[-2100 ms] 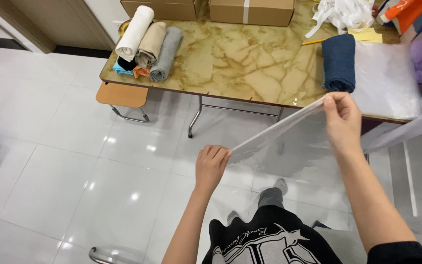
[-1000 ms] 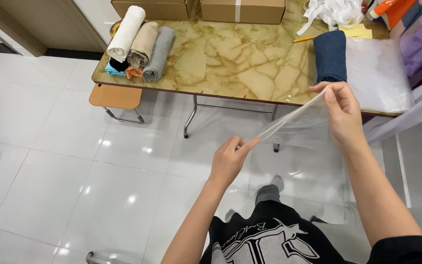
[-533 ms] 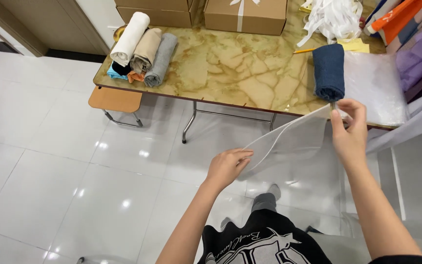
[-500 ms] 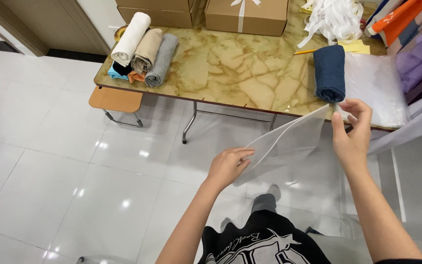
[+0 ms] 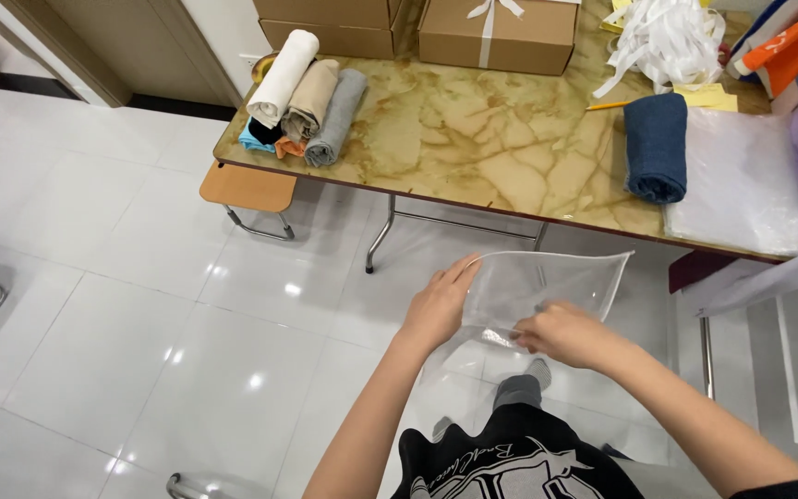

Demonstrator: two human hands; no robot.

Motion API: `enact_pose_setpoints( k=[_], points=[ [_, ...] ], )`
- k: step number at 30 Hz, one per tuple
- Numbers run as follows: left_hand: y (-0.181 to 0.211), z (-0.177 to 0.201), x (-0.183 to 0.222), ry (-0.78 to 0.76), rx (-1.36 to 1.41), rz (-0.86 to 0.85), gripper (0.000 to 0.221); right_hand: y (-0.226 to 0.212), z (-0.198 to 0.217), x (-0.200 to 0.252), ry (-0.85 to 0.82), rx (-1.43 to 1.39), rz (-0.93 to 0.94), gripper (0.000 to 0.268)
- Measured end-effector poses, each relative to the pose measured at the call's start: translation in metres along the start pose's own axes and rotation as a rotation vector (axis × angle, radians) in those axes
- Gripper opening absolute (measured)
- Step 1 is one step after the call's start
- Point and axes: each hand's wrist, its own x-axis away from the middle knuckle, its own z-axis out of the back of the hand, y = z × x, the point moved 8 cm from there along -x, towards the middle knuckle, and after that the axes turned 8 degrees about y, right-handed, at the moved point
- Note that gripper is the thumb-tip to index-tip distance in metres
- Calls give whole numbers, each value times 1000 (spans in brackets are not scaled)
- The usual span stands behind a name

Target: The person ties a white ribbon around a cardboard box and writes on a yellow sticky note attached to it. Then, they place a folded blue garment into a clear plastic bag and seal it.

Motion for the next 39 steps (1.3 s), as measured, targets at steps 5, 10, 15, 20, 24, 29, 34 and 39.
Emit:
enact_pose_setpoints(
  k=[5, 10, 15, 20, 24, 29, 34, 39],
  points=[
    [44, 38, 23, 34, 5, -51, 81, -7, 0, -23, -177, -390, -79, 57],
    [61, 36, 32, 78, -42, -155, 81, 14, -62, -118, 127, -220, 7, 45],
    [39, 30, 50, 96, -186, -146, 82, -16, -113, -101, -534, -34, 323, 44],
    [9, 4, 73, 96, -239, -110, 85, 7, -163, -111, -562, -408, -108, 82],
    [6, 18, 89, 163, -172, -88, 65, 89, -219, -168, -251, -201, -194, 82],
    [-3, 18, 91, 338, -312, -128, 52, 60, -144, -105, -212, 214, -363, 97],
    [13, 28, 79, 481, -404, -201, 57, 135, -266, -189, -366, 250, -321, 81],
    [41, 51, 68, 621, -365, -302, 81, 35, -100, -225, 164, -33, -71, 77]
  ],
)
